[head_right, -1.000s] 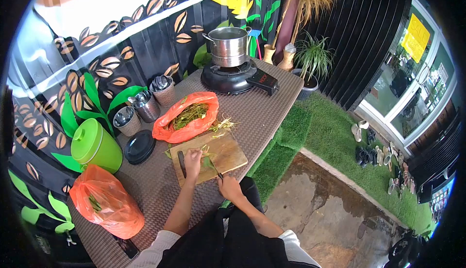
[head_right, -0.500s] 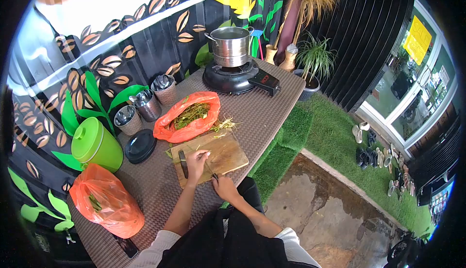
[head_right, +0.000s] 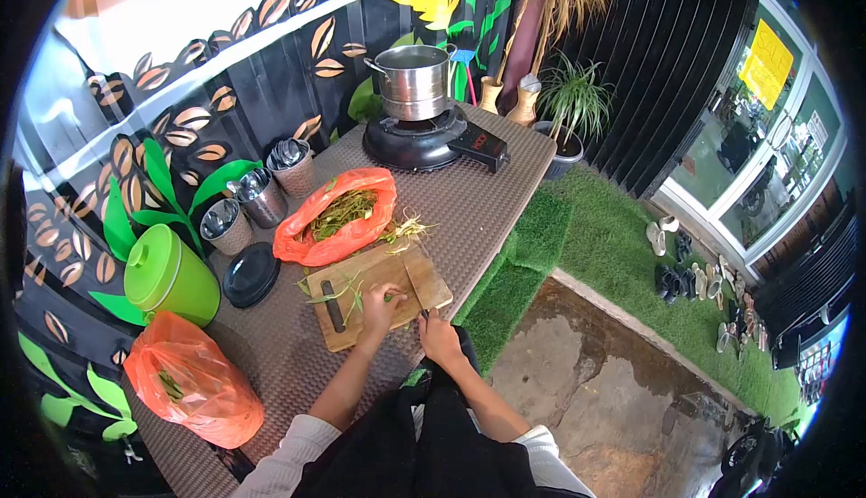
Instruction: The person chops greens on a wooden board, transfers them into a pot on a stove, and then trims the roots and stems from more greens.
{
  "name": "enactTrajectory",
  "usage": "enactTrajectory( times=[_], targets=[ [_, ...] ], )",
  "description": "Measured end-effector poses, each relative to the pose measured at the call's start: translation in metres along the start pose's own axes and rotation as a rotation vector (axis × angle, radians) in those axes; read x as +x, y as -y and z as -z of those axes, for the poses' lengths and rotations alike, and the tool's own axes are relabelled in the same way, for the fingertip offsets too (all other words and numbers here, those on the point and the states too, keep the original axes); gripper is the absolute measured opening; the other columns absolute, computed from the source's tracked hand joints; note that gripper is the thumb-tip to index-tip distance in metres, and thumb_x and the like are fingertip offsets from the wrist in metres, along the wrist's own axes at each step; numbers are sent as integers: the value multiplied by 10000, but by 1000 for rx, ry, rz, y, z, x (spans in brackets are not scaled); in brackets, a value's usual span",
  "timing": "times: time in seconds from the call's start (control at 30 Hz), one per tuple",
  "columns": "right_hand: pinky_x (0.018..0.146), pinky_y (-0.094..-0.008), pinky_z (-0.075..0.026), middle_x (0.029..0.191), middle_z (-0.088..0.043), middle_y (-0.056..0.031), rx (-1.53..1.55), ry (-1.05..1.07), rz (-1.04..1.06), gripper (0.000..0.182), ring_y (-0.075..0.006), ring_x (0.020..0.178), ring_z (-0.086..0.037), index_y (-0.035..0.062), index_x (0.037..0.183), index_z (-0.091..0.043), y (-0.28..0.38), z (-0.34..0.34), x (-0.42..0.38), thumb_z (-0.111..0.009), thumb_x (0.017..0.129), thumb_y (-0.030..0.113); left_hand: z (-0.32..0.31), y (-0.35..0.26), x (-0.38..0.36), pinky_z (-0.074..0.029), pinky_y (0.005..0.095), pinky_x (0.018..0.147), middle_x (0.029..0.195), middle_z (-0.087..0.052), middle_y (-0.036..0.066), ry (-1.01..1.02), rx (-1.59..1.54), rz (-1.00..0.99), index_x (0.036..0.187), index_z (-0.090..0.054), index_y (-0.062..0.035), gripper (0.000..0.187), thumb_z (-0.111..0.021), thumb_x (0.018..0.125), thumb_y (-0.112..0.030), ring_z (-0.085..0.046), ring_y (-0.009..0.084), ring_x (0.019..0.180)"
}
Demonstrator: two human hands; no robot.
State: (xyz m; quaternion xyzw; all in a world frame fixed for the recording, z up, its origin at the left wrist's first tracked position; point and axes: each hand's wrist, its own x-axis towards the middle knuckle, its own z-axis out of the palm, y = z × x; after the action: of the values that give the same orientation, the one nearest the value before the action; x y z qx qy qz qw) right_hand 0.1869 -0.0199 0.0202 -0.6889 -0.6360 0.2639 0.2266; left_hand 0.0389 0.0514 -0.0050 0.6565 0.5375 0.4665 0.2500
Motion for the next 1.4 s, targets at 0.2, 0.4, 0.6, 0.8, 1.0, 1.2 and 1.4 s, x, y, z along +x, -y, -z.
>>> enactTrajectory(
  times=[0.2, 0.4, 0.6, 0.8, 1.0, 1.2, 1.4],
  targets=[
    [699, -548, -484, 780, -603, -326, 5, 65, 12, 377, -488, 760, -600, -71, 1016, -463, 4, 5, 5, -427, 934, 294, 7, -7, -8, -454, 368, 772, 787, -610, 120, 9, 144, -189, 840, -681, -8, 120, -669, 739, -72, -557, 283, 842],
    [718, -550, -482, 842, -602, -334, 28, 79, -7, 373, -486, 804, -600, -72, 1022, -462, 9, 1, 1, -417, 938, 288, 10, -14, -16, -434, 382, 797, 815, -613, 118, 7, 241, -233, 869, -691, -24, 133, -627, 759, -62, -538, 287, 868],
    [679, -553, -475, 766, -599, -315, -65, 21, 14, 343, -485, 765, -594, -67, 978, -471, 18, 8, 9, -441, 937, 272, 4, 3, -12, -426, 379, 793, 835, -626, 125, 3, 150, -195, 853, -688, -16, 115, -630, 760, -53, -541, 295, 859],
    [671, -550, -486, 791, -600, -319, -93, 70, 87, 344, -491, 751, -598, -62, 979, -460, 16, 13, 7, -429, 941, 279, 6, -2, -13, -425, 382, 787, 832, -633, 123, -1, 129, -192, 832, -684, -20, 94, -632, 765, -61, -542, 298, 850],
    [678, -548, -497, 809, -607, -323, -144, 79, -40, 355, -480, 763, -611, -68, 1017, -431, 25, -2, 14, -425, 943, 279, 10, -12, -11, -421, 390, 758, 826, -622, 135, -17, 169, -213, 844, -684, -12, 99, -637, 767, -53, -536, 306, 830],
    [706, -542, -491, 815, -603, -331, -40, 138, 75, 347, -482, 790, -605, -64, 1012, -460, 13, 16, 25, -424, 947, 275, 11, -14, -13, -413, 391, 775, 820, -611, 123, 18, 191, -159, 870, -693, -29, 121, -627, 779, -75, -531, 301, 835],
    [716, -534, -487, 823, -599, -337, -113, 84, -71, 354, -487, 800, -598, -77, 993, -466, 31, 1, 15, -419, 949, 272, 6, -4, -13, -419, 399, 801, 840, -615, 120, -7, 211, -179, 876, -699, -42, 129, -634, 772, -83, -540, 297, 860]
  ],
)
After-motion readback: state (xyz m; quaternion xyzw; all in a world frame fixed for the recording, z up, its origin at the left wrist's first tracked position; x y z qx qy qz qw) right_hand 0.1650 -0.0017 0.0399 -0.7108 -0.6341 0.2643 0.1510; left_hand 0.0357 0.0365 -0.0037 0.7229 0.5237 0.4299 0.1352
